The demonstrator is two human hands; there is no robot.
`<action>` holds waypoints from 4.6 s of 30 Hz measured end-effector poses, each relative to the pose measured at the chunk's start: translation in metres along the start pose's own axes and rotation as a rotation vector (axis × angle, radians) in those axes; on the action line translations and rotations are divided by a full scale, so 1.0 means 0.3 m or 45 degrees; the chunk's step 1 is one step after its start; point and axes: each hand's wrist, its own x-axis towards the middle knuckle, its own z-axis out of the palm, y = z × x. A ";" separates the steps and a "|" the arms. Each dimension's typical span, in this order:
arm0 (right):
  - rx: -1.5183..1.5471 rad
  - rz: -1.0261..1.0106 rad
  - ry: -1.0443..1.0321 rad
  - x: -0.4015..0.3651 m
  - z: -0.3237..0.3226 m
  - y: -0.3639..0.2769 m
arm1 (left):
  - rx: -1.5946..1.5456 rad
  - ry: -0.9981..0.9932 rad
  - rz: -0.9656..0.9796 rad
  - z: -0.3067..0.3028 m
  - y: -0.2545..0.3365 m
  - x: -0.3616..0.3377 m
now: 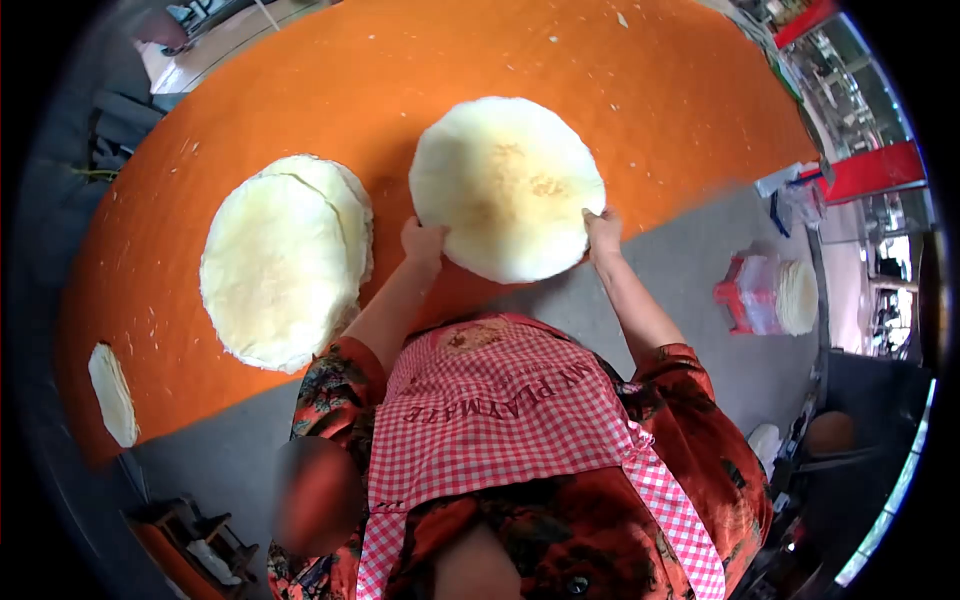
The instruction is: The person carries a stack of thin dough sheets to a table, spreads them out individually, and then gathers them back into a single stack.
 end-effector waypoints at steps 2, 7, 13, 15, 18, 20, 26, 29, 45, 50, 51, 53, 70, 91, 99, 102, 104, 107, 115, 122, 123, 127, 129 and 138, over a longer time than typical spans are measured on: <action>-0.383 -0.113 -0.002 0.053 -0.027 0.008 | 0.028 -0.066 -0.012 0.017 -0.019 -0.052; -0.810 0.214 -0.167 0.179 -0.071 0.014 | 0.006 -0.427 -0.138 -0.050 -0.007 -0.046; -1.429 -0.783 0.196 -0.151 0.162 -0.221 | 0.176 -0.554 0.295 -0.577 0.204 -0.401; -0.949 -0.873 -0.220 -0.346 0.332 -0.247 | 0.081 0.232 0.382 -0.849 0.093 -0.446; -0.681 -0.716 -0.935 -0.773 0.722 -0.357 | -0.048 0.949 0.298 -1.235 0.076 -0.521; -0.623 -0.732 -1.361 -0.954 0.909 -0.285 | -0.318 1.008 0.037 -1.309 0.051 -0.537; -0.952 -1.568 -1.613 -1.222 1.149 -0.269 | -0.683 0.587 -0.159 -1.356 0.069 -0.540; -0.855 -1.562 -1.461 -1.146 1.169 -0.275 | -0.708 0.521 -0.163 -1.364 0.083 -0.510; -0.896 0.414 -1.219 -0.664 1.248 -0.254 | -0.832 0.373 -0.055 -1.365 0.046 -0.322; -0.215 0.699 -0.956 -0.922 1.137 0.005 | -0.405 0.254 -0.068 -1.663 0.334 -0.101; -0.239 0.795 -1.100 -1.061 1.104 -0.009 | -0.375 -0.036 -0.079 -1.712 0.460 -0.098; -0.414 1.136 -1.345 -1.286 1.114 -0.156 | -0.570 -0.132 -0.065 -1.791 0.570 -0.016; -1.452 -1.656 -1.765 -1.362 1.519 -0.157 | 0.120 1.046 0.499 -1.557 0.114 -0.364; -1.138 -1.149 -1.783 -1.277 1.578 -0.163 | -0.538 0.286 0.079 -1.403 0.267 -0.277; -1.398 -0.960 -1.919 -1.269 1.628 -0.193 | -0.747 0.325 0.009 -1.325 0.360 -0.312; -1.247 -0.998 -1.860 -1.262 1.627 -0.169 | -0.756 0.380 -0.127 -1.327 0.267 -0.265; -1.240 -0.499 -1.870 -1.200 1.693 -0.186 | -0.714 0.452 -0.175 -1.334 0.246 -0.264; -1.017 -0.219 -1.649 -0.906 1.929 -0.294 | -0.745 0.472 -0.188 -1.343 0.234 -0.284; -1.245 -0.364 -2.115 -0.811 2.022 -0.414 | -0.802 0.592 -0.064 -1.430 0.299 -0.230; -1.397 -0.777 -2.480 -1.103 2.035 -0.293 | -0.500 0.805 0.169 -1.448 0.246 -0.102; -1.333 -0.592 -2.515 -1.083 2.058 -0.291 | -0.420 0.846 0.174 -1.449 0.240 -0.098; -0.806 -0.393 -2.067 -0.730 2.230 -0.343 | -0.556 0.853 0.082 -1.457 0.218 -0.125; -1.009 -0.442 -1.749 -0.488 2.281 -0.572 | -0.484 0.883 0.089 -1.463 0.184 -0.111; -1.115 -1.870 -1.295 -0.168 2.391 -1.314 | -0.594 0.790 0.188 -1.453 0.185 -0.123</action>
